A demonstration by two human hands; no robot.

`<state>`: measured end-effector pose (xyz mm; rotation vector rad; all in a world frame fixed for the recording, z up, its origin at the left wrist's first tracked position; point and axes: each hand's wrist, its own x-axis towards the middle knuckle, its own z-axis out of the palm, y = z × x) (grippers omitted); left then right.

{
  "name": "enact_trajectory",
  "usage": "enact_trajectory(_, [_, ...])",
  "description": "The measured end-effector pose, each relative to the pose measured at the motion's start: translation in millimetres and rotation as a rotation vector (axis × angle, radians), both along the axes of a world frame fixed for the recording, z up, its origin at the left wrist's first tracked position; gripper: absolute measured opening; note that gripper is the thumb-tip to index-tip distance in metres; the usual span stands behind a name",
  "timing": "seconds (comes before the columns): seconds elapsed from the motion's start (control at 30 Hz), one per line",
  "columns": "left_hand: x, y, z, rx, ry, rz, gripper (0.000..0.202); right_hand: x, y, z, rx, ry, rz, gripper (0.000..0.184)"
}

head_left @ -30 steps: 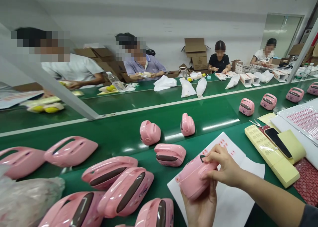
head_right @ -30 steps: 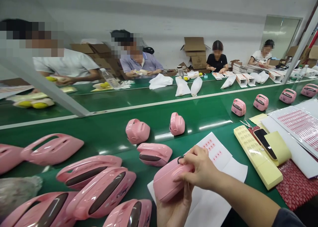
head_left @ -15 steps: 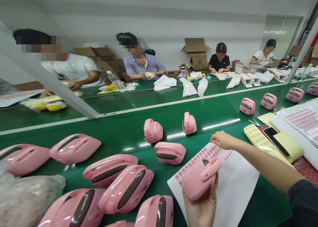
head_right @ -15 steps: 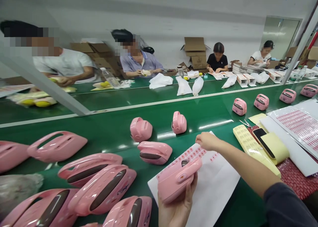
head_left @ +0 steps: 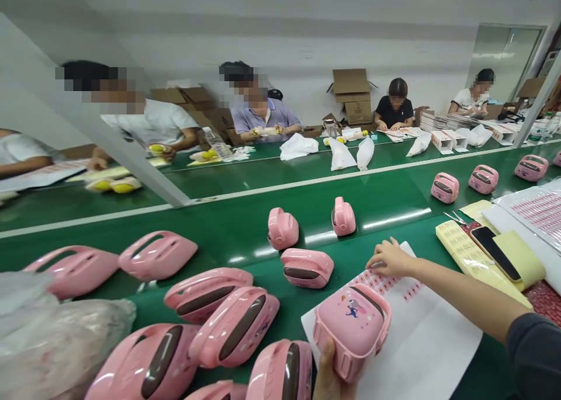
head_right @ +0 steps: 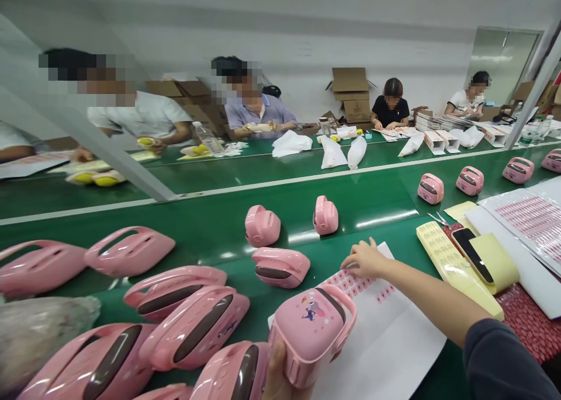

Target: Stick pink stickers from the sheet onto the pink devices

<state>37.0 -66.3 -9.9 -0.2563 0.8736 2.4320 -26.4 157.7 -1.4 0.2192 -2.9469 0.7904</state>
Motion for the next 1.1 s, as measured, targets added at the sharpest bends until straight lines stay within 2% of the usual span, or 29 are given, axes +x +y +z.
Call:
enact_trajectory(0.1, [-5,-4,0.0,-0.139,0.039,-0.004,0.074,17,-3,-15.0,-0.057,0.149,0.047,0.010])
enact_trajectory(0.17, [-6,-4,4.2,-0.250,0.156,0.024,0.077,25,-5,-23.4,-0.155,0.250,0.045,0.010])
enact_trajectory(0.23, [-3,-2,12.1,-0.366,0.321,0.045,0.086,32,-8,-23.2,-0.235,0.291,0.012,0.012])
enact_trajectory(0.3, [2,4,19.7,-0.466,0.456,0.103,0.095,36,-12,-10.1,-0.374,0.281,-0.043,0.011])
enact_trajectory(0.37, [7,9,22.9,-0.506,0.521,0.196,0.096,41,-18,14.3,-0.594,0.211,-0.048,0.013])
enact_trajectory(0.43, [11,13,20.7,-0.492,0.554,0.273,0.092,48,-26,42.8,-0.768,0.102,0.061,0.017])
enact_trajectory(0.47, [12,14,18.4,-0.480,0.565,0.286,0.089,52,-31,55.7,-0.782,0.073,0.129,0.017])
enact_trajectory(0.53, [12,16,13.6,-0.480,0.584,0.293,0.086,60,-40,74.5,-0.753,0.039,0.206,0.015])
enact_trajectory(0.6, [11,15,10.8,-0.501,0.600,0.289,0.084,67,-48,82.5,-0.706,0.026,0.223,0.013])
enact_trajectory(0.77, [11,10,7.3,-0.591,0.684,0.226,0.085,73,-51,80.1,-0.651,0.038,0.243,0.013])
enact_trajectory(0.93, [7,1,-2.3,-0.488,0.704,0.135,0.084,74,-50,84.6,-0.567,0.031,0.263,0.012])
enact_trajectory(1.0, [7,1,-3.2,-0.507,0.707,0.109,0.086,75,-51,85.7,-0.521,0.049,0.244,0.013])
enact_trajectory(1.1, [9,6,0.7,-0.584,0.706,0.148,0.087,78,-53,83.5,-0.414,0.155,0.236,0.011])
